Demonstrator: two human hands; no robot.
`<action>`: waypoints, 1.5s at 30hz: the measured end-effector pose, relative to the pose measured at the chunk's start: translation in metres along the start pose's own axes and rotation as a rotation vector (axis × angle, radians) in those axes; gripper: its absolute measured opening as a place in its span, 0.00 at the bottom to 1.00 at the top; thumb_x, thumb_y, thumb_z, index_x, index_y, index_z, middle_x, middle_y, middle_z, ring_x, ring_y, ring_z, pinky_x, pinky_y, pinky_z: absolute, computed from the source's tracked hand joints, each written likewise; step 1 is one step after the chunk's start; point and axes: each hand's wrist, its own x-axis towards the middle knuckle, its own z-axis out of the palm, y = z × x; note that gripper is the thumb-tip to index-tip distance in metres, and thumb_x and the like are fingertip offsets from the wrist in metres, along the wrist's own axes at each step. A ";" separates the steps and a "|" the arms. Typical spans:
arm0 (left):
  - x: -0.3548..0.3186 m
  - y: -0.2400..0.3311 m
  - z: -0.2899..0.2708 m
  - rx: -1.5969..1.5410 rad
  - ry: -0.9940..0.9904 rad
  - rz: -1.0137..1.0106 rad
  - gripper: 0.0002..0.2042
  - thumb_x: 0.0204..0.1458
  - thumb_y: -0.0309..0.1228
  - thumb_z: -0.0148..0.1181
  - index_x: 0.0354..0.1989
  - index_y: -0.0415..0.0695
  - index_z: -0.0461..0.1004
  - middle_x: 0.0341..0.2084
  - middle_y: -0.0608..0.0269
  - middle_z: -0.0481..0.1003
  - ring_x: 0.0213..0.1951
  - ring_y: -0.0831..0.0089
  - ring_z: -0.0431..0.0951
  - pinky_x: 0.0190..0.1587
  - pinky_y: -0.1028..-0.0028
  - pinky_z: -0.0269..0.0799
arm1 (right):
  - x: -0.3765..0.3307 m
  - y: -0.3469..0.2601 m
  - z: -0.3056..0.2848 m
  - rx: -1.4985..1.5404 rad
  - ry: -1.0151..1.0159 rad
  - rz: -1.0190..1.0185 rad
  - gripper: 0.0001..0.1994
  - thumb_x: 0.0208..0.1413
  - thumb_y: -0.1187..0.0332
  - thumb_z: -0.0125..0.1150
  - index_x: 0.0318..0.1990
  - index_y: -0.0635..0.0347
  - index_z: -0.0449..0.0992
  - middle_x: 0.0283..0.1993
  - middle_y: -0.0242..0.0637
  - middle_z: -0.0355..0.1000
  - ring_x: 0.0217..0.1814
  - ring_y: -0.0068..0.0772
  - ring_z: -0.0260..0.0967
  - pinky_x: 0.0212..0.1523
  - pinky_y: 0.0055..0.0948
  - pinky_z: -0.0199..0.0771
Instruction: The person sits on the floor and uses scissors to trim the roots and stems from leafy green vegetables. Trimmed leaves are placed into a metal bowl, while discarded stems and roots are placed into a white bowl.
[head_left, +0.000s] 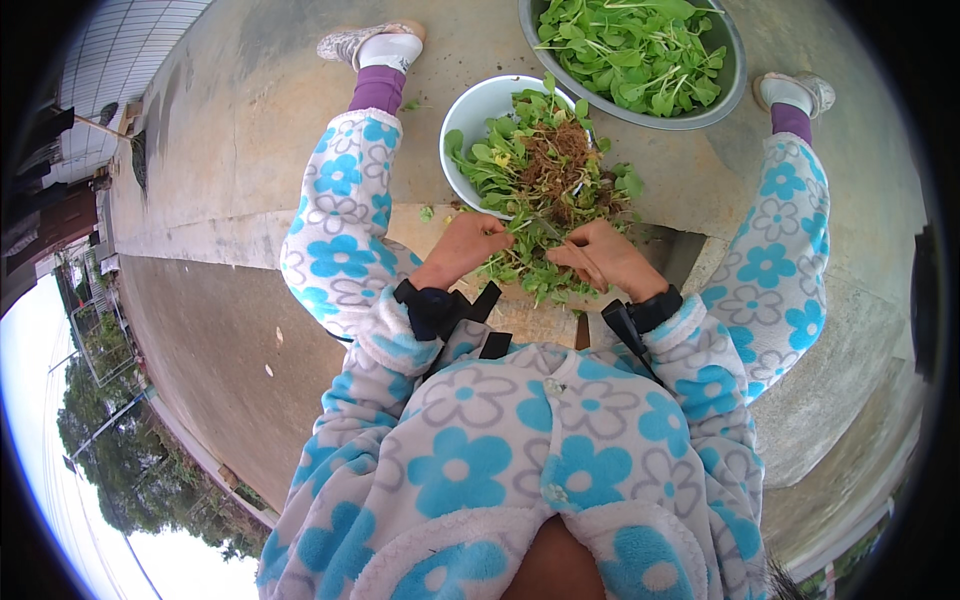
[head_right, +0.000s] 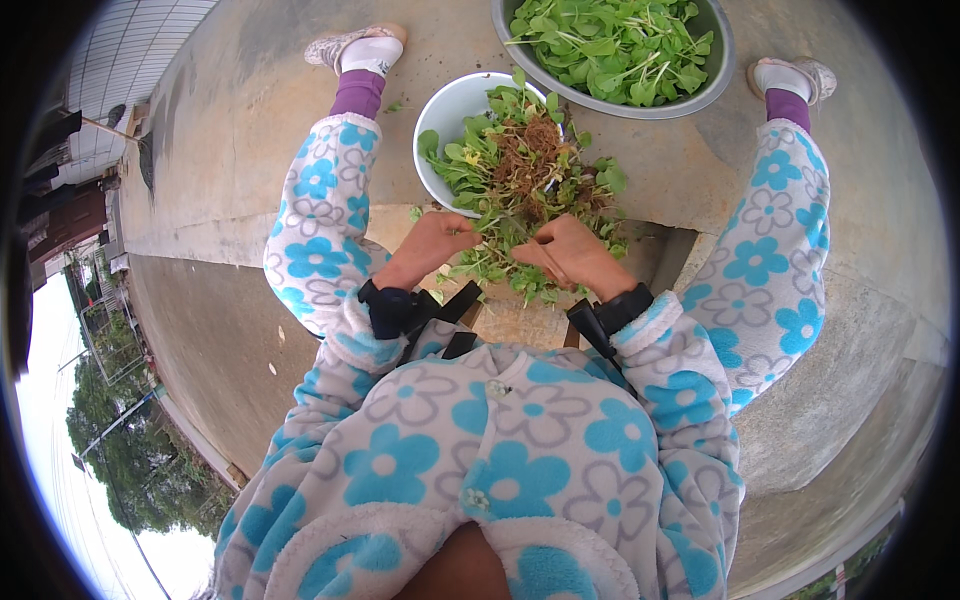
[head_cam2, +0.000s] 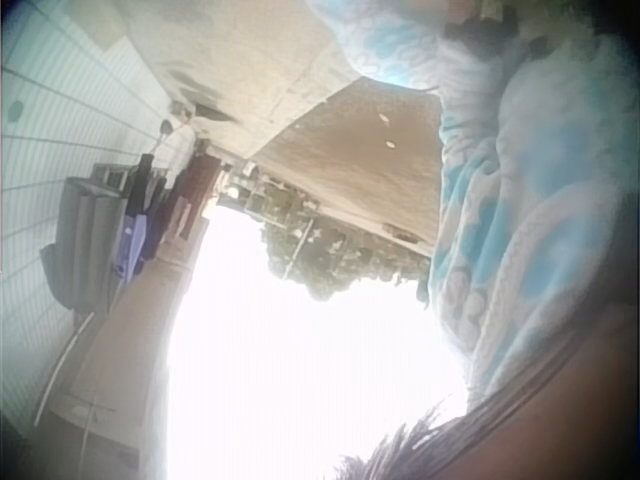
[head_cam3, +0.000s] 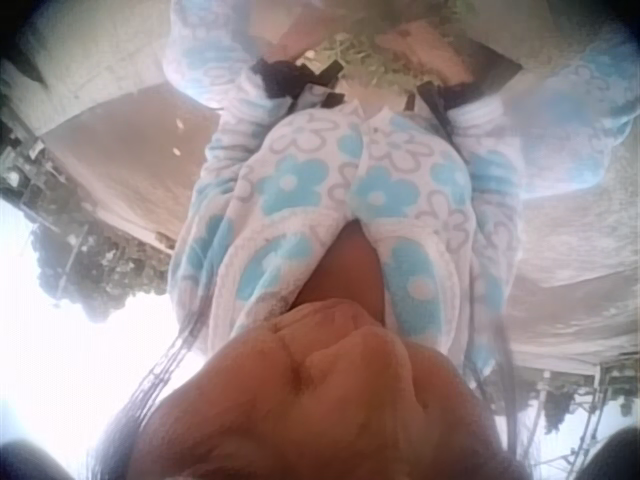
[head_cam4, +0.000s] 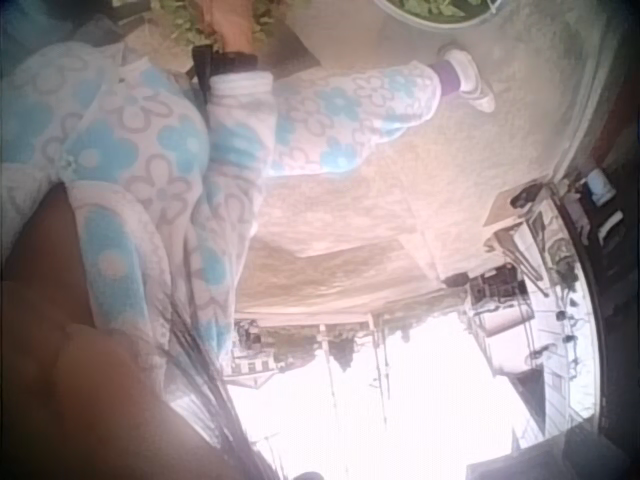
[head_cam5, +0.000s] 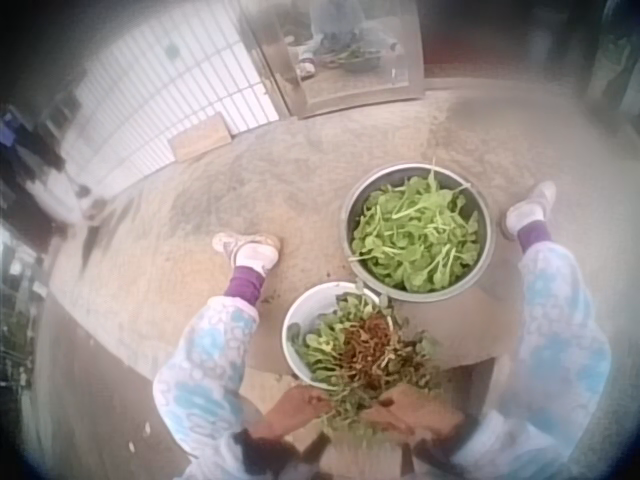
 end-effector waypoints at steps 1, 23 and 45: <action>-0.001 0.001 -0.004 0.041 -0.020 -0.016 0.10 0.53 0.32 0.65 0.30 0.36 0.81 0.20 0.69 0.73 0.26 0.80 0.69 0.30 0.73 0.64 | -0.001 0.000 -0.001 0.050 -0.005 -0.017 0.26 0.56 0.46 0.67 0.26 0.65 0.78 0.15 0.29 0.64 0.16 0.20 0.62 0.18 0.26 0.57; 0.101 0.150 -0.073 0.157 0.292 0.476 0.19 0.56 0.42 0.64 0.40 0.35 0.79 0.27 0.54 0.78 0.30 0.69 0.75 0.38 0.67 0.71 | -0.025 -0.008 -0.039 0.207 0.019 -0.072 0.25 0.58 0.48 0.66 0.25 0.64 0.75 0.14 0.30 0.64 0.14 0.21 0.60 0.17 0.26 0.58; 0.065 0.021 0.051 0.320 0.244 0.336 0.16 0.49 0.34 0.68 0.46 0.44 0.79 0.37 0.49 0.76 0.39 0.50 0.78 0.47 0.59 0.72 | -0.028 -0.010 -0.051 0.440 0.216 -0.141 0.22 0.61 0.50 0.63 0.35 0.64 0.78 0.15 0.25 0.61 0.13 0.18 0.56 0.16 0.23 0.55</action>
